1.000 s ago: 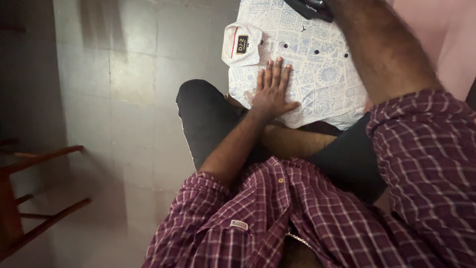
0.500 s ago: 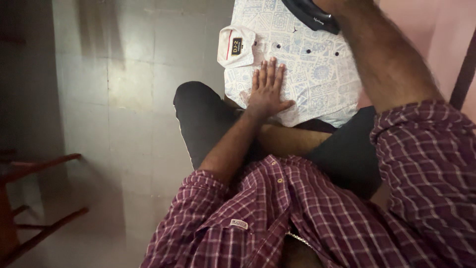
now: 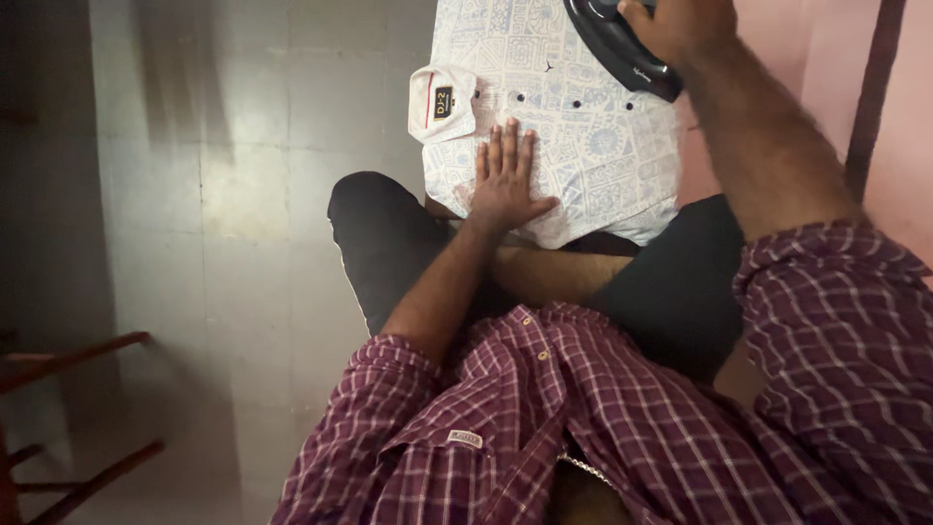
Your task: The person irons a white patterned shirt laid on their lap while sitting cross-legged on the floor. They use a handheld iron to smooth the fabric, occasionally adjusting the shirt with their left hand.
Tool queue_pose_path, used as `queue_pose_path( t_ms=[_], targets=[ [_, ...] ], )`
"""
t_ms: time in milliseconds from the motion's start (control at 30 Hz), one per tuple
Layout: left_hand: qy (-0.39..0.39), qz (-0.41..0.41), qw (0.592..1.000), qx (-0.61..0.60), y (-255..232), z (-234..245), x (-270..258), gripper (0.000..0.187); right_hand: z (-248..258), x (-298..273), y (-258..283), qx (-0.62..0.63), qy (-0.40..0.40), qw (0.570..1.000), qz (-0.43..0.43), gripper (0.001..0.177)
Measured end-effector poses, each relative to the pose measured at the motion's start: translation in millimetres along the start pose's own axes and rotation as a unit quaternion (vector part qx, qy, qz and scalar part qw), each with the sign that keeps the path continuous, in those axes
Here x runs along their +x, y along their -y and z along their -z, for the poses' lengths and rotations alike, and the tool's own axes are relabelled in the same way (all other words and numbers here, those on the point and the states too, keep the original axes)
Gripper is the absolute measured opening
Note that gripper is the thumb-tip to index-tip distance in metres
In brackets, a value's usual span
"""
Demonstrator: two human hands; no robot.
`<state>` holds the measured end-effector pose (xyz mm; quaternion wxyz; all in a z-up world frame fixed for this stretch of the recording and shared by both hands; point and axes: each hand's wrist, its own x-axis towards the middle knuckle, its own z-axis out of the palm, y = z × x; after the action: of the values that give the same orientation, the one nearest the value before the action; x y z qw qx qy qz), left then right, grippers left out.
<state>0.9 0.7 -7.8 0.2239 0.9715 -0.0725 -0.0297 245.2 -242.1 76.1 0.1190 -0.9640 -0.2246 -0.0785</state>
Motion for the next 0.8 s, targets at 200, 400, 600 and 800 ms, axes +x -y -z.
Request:
queue_pose_path(
  t_ms=[200, 400, 600, 800],
  targets=[
    [-0.010, -0.005, 1.000, 0.002, 0.4, -0.2, -1.8, 0.128, 27.4, -25.7, -7.1, 0.010, 0.006, 1.000, -0.012, 0.042],
    [0.015, 0.007, 1.000, 0.022, -1.5, 0.5, -0.5, 0.129, 32.9, -32.0, -6.9, 0.036, 0.011, 0.999, 0.017, 0.040],
    [0.027, 0.008, 0.999, 0.023, -2.2, 2.1, 0.2, 0.130, 35.6, -24.5, 3.0, 0.018, 0.052, 0.998, 0.018, 0.045],
    [0.047, 0.010, 0.999, 0.025, -1.9, 5.1, 3.3, 0.130, 26.8, -16.9, 22.1, -0.003, 0.041, 0.998, 0.045, 0.048]
  ],
)
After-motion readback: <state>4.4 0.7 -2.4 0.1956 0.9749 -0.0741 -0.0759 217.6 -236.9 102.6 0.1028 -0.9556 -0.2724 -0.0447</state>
